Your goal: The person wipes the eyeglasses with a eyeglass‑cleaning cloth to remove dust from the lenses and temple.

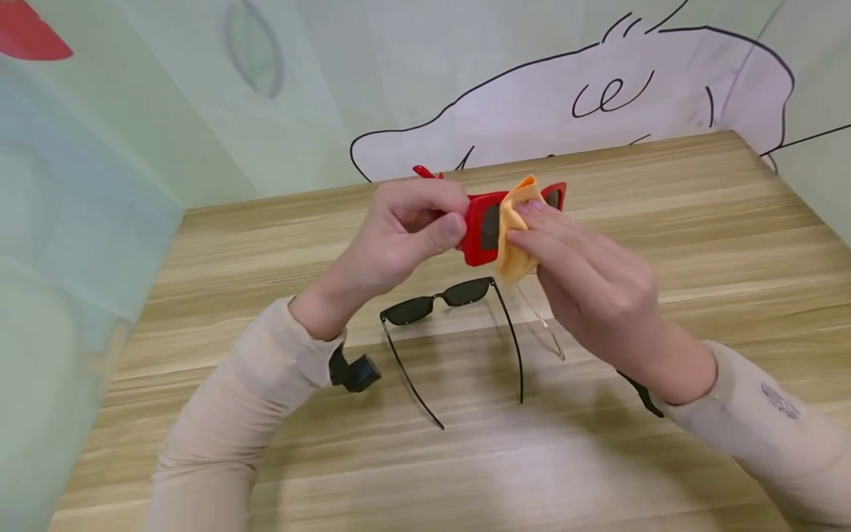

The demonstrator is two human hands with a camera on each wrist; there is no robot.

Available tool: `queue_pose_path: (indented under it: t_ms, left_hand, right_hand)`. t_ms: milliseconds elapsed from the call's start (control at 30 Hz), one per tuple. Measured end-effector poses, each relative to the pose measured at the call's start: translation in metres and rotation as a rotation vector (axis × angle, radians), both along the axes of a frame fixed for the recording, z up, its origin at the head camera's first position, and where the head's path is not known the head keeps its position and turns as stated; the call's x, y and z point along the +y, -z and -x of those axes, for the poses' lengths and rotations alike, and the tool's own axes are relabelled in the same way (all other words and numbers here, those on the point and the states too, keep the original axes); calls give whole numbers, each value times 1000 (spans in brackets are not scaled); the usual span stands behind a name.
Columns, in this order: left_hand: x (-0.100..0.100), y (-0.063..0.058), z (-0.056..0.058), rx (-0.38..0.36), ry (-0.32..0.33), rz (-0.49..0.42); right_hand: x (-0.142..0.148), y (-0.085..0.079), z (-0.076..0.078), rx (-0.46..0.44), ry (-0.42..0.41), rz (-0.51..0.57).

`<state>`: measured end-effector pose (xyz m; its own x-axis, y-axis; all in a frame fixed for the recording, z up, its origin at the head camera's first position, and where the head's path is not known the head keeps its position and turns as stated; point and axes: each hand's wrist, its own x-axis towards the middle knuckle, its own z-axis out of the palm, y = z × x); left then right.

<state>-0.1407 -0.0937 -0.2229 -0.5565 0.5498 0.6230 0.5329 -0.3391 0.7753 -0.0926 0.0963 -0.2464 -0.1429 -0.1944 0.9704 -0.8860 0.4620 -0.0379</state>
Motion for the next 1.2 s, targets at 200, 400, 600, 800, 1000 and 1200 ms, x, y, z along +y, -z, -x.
queue_pose_path:
  t_ms: [200, 400, 600, 800, 1000, 1200]
  left_hand:
    - [5, -1, -1, -20, -14, -10]
    - [1, -3, -2, -26, -25, -30]
    - [6, 1, -1, -47, 37, -15]
    - [6, 5, 1, -43, 9, -26]
    - [-4, 0, 1, -30, -35, -19]
    - [-2, 1, 1, -34, 22, -13]
  right_hand:
    - [-10, -8, -3, 119, -71, -18]
    - [4, -4, -3, 57, -17, -75]
    - [6, -6, 4, 7, 10, 2]
    - [-13, -6, 3, 142, -57, -1]
    - [0, 7, 4, 71, -34, -89]
    - [-2, 0, 6, 39, -2, -13]
